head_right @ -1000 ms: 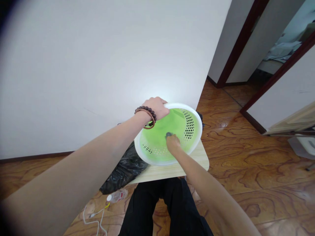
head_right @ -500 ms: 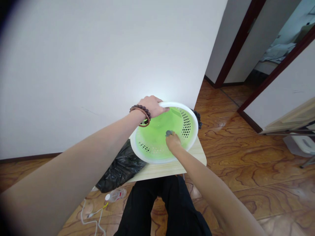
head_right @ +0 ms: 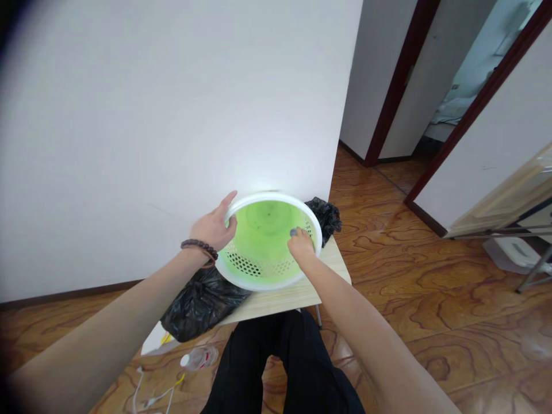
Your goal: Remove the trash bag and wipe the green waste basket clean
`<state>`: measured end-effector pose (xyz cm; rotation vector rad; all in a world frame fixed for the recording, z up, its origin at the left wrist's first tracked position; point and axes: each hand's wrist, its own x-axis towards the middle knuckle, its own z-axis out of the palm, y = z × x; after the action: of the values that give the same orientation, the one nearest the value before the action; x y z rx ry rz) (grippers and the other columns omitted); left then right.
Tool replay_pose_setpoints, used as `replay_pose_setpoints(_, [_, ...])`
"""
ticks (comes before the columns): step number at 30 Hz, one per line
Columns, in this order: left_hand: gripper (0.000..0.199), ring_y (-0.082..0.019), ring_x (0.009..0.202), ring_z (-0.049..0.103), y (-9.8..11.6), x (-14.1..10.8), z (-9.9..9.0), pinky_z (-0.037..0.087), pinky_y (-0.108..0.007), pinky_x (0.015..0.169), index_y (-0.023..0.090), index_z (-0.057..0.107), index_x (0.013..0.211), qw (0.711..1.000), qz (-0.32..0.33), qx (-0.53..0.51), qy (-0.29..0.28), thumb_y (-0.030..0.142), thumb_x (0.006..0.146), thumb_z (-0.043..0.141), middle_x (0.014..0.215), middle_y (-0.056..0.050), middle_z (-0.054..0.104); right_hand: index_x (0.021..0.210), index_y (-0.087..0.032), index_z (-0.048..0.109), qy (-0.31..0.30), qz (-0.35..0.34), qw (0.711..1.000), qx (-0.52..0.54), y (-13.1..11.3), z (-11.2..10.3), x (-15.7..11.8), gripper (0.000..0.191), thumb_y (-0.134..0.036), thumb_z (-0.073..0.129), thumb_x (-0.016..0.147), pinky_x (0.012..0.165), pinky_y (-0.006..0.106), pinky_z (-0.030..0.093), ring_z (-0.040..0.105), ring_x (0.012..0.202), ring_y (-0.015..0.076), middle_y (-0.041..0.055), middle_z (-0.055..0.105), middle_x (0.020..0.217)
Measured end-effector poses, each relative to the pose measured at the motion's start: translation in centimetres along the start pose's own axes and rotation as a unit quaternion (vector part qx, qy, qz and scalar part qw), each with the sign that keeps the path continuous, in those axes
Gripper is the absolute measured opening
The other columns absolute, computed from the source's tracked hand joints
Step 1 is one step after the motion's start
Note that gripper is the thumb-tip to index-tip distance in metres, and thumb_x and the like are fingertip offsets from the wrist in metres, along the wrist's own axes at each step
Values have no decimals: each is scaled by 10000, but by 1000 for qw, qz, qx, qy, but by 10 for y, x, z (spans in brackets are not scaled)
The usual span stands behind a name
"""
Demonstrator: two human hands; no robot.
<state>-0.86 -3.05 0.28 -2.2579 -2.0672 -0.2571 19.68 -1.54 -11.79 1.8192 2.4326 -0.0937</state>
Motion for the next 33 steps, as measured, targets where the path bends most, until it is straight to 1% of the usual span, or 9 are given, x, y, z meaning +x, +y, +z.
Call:
replay_pose_setpoints(3, [681, -308, 894, 622, 12, 14, -14, 446, -388, 732, 252, 133, 1432, 999, -18, 26, -40, 576, 839, 221, 1006, -156, 662, 992, -122, 694, -5, -4, 1000, -5, -2, 0, -6, 293, -154, 460, 820, 904, 392, 310, 438, 1115, 308, 198, 645, 1009])
replay_pose_setpoints(7, [777, -333, 922, 607, 24, 40, -29, 432, -412, 762, 173, 180, 1422, 998, -19, 44, -35, 644, 805, 199, 1002, -202, 652, 968, -132, 701, -2, -4, 1000, -2, 3, -1, -8, 277, -135, 468, 818, 911, 380, 314, 436, 1120, 308, 189, 651, 982])
replay_pose_setpoints(10, [626, -304, 965, 596, 31, 55, -38, 413, -415, 803, 294, 163, 1426, 993, 84, 81, -20, 487, 844, 289, 1142, -146, 617, 948, -128, 702, -8, -5, 1000, -1, 8, -2, -4, 263, -113, 477, 811, 911, 363, 324, 445, 1120, 300, 189, 649, 971])
replay_pose_setpoints(13, [635, -253, 975, 590, 40, 73, -43, 418, -344, 792, 416, 237, 1379, 978, 183, 76, -69, 372, 778, 436, 1210, -47, 592, 946, -113, 693, -22, -5, 1000, -8, 12, 5, 6, 278, -86, 446, 821, 886, 351, 350, 472, 1091, 283, 188, 648, 959])
replay_pose_setpoints(15, [617, -253, 941, 597, 46, 86, -42, 424, -322, 771, 398, 367, 1322, 979, 157, 78, -105, 399, 720, 498, 1113, -45, 637, 957, -101, 683, -30, -4, 999, -9, 12, 13, 13, 275, -82, 449, 814, 863, 346, 369, 483, 1072, 281, 188, 647, 959])
replay_pose_setpoints(19, [581, -274, 979, 578, 52, 107, -31, 419, -330, 802, 349, 501, 1242, 988, 118, 57, -77, 569, 705, 469, 1104, -59, 635, 991, -92, 661, -44, -12, 999, 0, 10, 32, 28, 261, -109, 489, 795, 842, 332, 393, 489, 1061, 279, 182, 646, 949])
replay_pose_setpoints(23, [723, -294, 1028, 554, 52, 107, -26, 406, -364, 837, 326, 441, 1310, 990, 123, 51, -55, 727, 724, 301, 1154, -77, 611, 1018, -97, 641, -56, -24, 998, 9, 3, 41, 41, 267, -134, 507, 791, 835, 323, 410, 499, 1050, 277, 177, 639, 960])
replay_pose_setpoints(28, [692, -290, 992, 578, 44, 98, -28, 416, -387, 803, 352, 249, 1404, 987, 128, 92, -42, 681, 799, 179, 1106, -86, 629, 1020, -89, 642, -62, -39, 997, 13, -1, 38, 48, 286, -121, 488, 780, 836, 338, 425, 504, 1047, 287, 184, 635, 969])
replay_pose_setpoints(33, [624, -293, 943, 598, 41, 100, -28, 446, -378, 747, 279, 534, 1222, 983, 109, 114, -94, 642, 787, 273, 1076, -110, 643, 1056, -77, 628, -64, -34, 997, 9, -2, 39, 48, 319, -94, 444, 797, 840, 364, 428, 496, 1081, 298, 206, 616, 1013])
